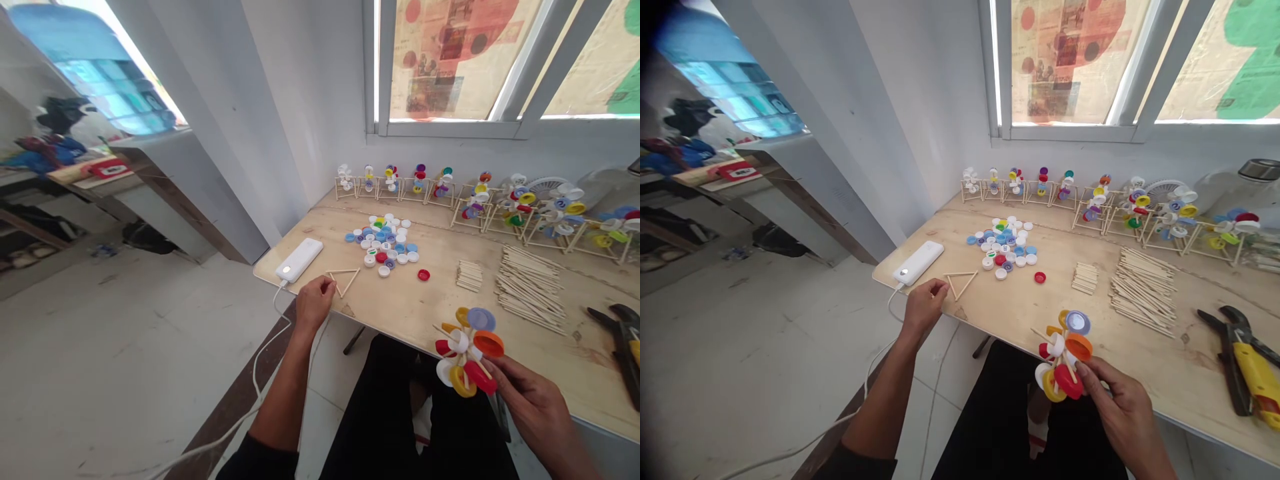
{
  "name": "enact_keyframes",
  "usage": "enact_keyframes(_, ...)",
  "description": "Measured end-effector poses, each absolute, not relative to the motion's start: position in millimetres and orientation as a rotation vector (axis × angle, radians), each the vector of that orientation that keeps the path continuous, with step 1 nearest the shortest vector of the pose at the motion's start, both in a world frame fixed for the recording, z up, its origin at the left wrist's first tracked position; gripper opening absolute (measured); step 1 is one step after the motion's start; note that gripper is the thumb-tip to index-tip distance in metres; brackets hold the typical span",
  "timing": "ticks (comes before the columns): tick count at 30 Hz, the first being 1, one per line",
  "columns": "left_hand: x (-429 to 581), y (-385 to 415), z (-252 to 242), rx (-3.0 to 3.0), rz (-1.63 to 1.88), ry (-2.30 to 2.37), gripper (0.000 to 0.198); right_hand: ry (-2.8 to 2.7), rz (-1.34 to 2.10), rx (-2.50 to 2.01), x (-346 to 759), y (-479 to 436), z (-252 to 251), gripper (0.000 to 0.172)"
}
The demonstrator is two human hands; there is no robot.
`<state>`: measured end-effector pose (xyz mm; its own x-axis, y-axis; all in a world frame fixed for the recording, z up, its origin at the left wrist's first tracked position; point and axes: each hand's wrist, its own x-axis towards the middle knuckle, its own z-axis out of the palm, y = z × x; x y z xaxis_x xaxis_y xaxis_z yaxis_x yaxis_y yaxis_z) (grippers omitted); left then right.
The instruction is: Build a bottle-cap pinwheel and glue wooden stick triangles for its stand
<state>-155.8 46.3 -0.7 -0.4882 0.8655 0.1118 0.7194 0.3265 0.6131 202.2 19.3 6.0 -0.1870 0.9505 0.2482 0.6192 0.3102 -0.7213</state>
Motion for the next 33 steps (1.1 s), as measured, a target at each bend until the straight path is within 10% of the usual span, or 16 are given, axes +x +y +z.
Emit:
enact_keyframes(13,-166.2,85.1,-7.3,1.373,0.192,2.573,0.024,-1.755,0.715,-1.443,204.4,16.4,9.2,0.035)
enact_keyframes(33,-156.8,51.3,-6.5,1.372,0.775,2.305,0.013,-1.488,0.938,-1.410,204.4,5.3,7.0,0.035)
